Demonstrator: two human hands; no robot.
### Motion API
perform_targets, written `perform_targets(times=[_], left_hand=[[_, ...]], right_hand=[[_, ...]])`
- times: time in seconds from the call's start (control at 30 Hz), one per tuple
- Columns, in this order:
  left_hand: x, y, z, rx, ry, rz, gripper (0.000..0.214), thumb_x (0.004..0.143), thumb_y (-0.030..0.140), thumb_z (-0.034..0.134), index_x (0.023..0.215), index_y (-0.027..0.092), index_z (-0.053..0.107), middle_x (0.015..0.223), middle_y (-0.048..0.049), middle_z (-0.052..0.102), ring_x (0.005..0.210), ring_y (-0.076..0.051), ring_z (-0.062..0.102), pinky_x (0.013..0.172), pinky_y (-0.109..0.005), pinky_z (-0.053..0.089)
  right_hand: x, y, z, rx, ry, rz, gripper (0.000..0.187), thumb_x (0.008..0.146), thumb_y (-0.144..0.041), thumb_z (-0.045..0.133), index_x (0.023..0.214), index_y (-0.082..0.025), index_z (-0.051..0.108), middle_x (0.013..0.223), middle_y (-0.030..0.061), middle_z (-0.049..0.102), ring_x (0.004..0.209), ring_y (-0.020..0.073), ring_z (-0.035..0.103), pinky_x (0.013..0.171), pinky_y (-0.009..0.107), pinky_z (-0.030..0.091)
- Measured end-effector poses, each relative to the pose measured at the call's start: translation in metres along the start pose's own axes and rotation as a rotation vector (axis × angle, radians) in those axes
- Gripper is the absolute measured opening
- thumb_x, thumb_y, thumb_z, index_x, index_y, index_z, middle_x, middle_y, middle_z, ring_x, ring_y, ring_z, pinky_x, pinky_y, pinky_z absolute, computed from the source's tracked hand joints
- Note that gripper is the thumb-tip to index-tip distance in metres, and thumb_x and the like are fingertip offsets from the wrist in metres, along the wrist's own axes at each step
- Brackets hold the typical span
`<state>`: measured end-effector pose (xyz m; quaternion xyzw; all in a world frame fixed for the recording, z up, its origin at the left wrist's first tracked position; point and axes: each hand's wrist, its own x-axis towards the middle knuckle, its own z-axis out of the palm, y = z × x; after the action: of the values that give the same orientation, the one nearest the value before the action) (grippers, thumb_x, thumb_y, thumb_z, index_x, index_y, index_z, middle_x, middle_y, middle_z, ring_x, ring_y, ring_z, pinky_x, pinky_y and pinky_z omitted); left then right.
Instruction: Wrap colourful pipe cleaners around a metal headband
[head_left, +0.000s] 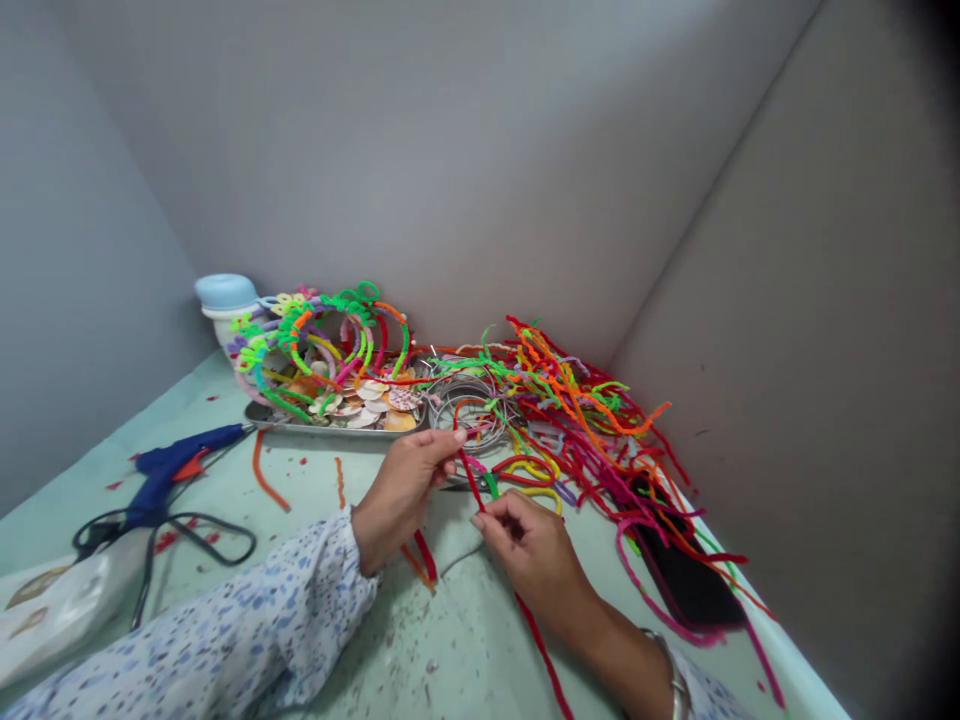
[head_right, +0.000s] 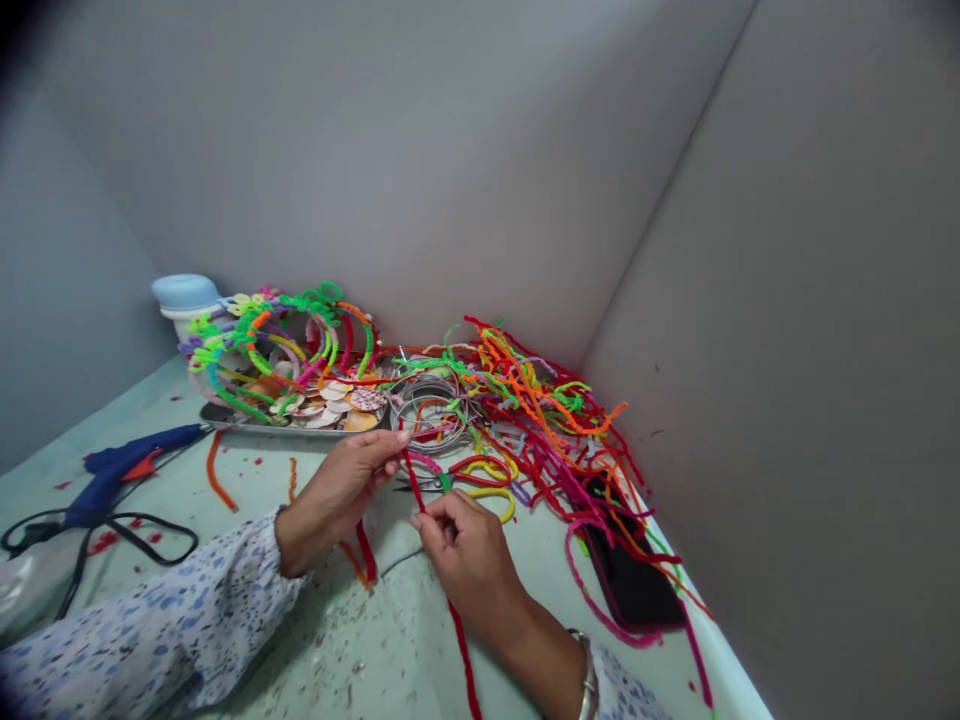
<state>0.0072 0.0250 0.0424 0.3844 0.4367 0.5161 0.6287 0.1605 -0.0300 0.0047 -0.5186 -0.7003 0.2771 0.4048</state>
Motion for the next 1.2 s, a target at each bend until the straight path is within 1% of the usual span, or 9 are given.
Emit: perform_targets(times=[0.13, 0.33, 0.57, 0.73, 0.87, 0.97, 1.03, 1.1, 1.2], left_hand=[[0.001, 0.005, 0.001, -0.003, -0.001, 0.004, 0.023, 0.067, 0.032, 0.076, 0.067, 0.013, 0.062, 0.055, 0.0044, 0.053, 0.048, -0.005, 0.042, 0.048, -0.019, 0.031], [0.004, 0.012, -0.001, -0.054, -0.067, 0.026, 0.025, 0.068, 0.032, 0.076, 0.069, 0.014, 0.060, 0.057, 0.0051, 0.052, 0.050, -0.004, 0.046, 0.047, -0.016, 0.032], [0.005, 0.027, -0.005, -0.135, -0.051, 0.079, 0.021, 0.071, 0.026, 0.076, 0.080, 0.014, 0.061, 0.067, 0.0045, 0.053, 0.050, -0.002, 0.046, 0.042, -0.012, 0.032], [0.006, 0.037, -0.010, -0.115, -0.049, 0.139, 0.017, 0.075, 0.026, 0.072, 0.081, 0.013, 0.063, 0.083, -0.0021, 0.063, 0.054, -0.002, 0.048, 0.042, -0.012, 0.032], [0.007, 0.040, -0.013, -0.120, -0.003, 0.188, 0.016, 0.074, 0.026, 0.072, 0.077, 0.013, 0.063, 0.077, -0.0003, 0.063, 0.051, -0.001, 0.046, 0.042, -0.012, 0.032], [0.007, 0.040, -0.013, -0.129, 0.034, 0.236, 0.017, 0.073, 0.025, 0.073, 0.071, 0.012, 0.062, 0.067, 0.0024, 0.059, 0.048, -0.001, 0.042, 0.042, -0.012, 0.030], [0.007, 0.040, -0.012, -0.134, 0.061, 0.252, 0.018, 0.072, 0.024, 0.073, 0.068, 0.012, 0.061, 0.062, 0.0036, 0.057, 0.047, -0.001, 0.041, 0.040, -0.012, 0.029], [0.008, 0.040, -0.012, -0.147, 0.073, 0.255, 0.018, 0.072, 0.022, 0.073, 0.067, 0.012, 0.059, 0.060, 0.0043, 0.054, 0.046, -0.001, 0.041, 0.039, -0.011, 0.028], [0.010, 0.041, -0.012, -0.165, 0.070, 0.255, 0.018, 0.073, 0.021, 0.072, 0.067, 0.011, 0.058, 0.059, 0.0046, 0.053, 0.045, -0.001, 0.041, 0.038, -0.011, 0.028]], right_hand=[[0.002, -0.002, -0.002, 0.145, -0.022, 0.070, 0.017, 0.083, -0.030, 0.058, 0.070, -0.018, 0.059, 0.063, -0.0034, 0.053, 0.057, 0.0109, 0.046, 0.054, 0.022, 0.036], [0.002, -0.004, -0.010, 0.512, -0.278, 0.267, 0.029, 0.083, -0.044, 0.058, 0.072, -0.017, 0.059, 0.054, -0.0054, 0.045, 0.048, 0.0086, 0.039, 0.047, 0.021, 0.032], [-0.002, -0.002, -0.008, 0.792, -0.480, 0.291, 0.036, 0.088, -0.045, 0.052, 0.090, -0.012, 0.067, 0.074, 0.0044, 0.066, 0.059, 0.0107, 0.059, 0.058, 0.023, 0.043], [-0.002, -0.003, -0.011, 0.824, -0.524, 0.340, 0.032, 0.087, -0.042, 0.055, 0.087, -0.012, 0.066, 0.065, -0.0001, 0.061, 0.052, 0.0085, 0.056, 0.052, 0.020, 0.041], [-0.001, -0.008, -0.013, 0.734, -0.440, 0.395, 0.024, 0.083, -0.037, 0.059, 0.081, -0.014, 0.063, 0.063, -0.0022, 0.059, 0.049, 0.0072, 0.053, 0.049, 0.019, 0.039], [-0.003, -0.014, -0.010, 0.509, -0.333, 0.396, 0.022, 0.084, -0.037, 0.056, 0.077, -0.016, 0.060, 0.059, -0.0025, 0.057, 0.047, 0.0092, 0.051, 0.046, 0.020, 0.038], [-0.007, -0.018, -0.007, 0.227, -0.200, 0.233, 0.024, 0.087, -0.033, 0.051, 0.071, -0.017, 0.060, 0.060, -0.0001, 0.058, 0.052, 0.0117, 0.052, 0.051, 0.023, 0.040], [-0.012, -0.020, -0.004, -0.084, -0.046, -0.065, 0.024, 0.088, -0.028, 0.048, 0.073, -0.017, 0.063, 0.070, 0.0044, 0.062, 0.065, 0.0158, 0.056, 0.062, 0.027, 0.041], [-0.016, -0.021, -0.002, -0.205, -0.007, -0.196, 0.026, 0.091, -0.026, 0.044, 0.076, -0.017, 0.064, 0.072, 0.0063, 0.063, 0.067, 0.0170, 0.056, 0.064, 0.029, 0.040]])
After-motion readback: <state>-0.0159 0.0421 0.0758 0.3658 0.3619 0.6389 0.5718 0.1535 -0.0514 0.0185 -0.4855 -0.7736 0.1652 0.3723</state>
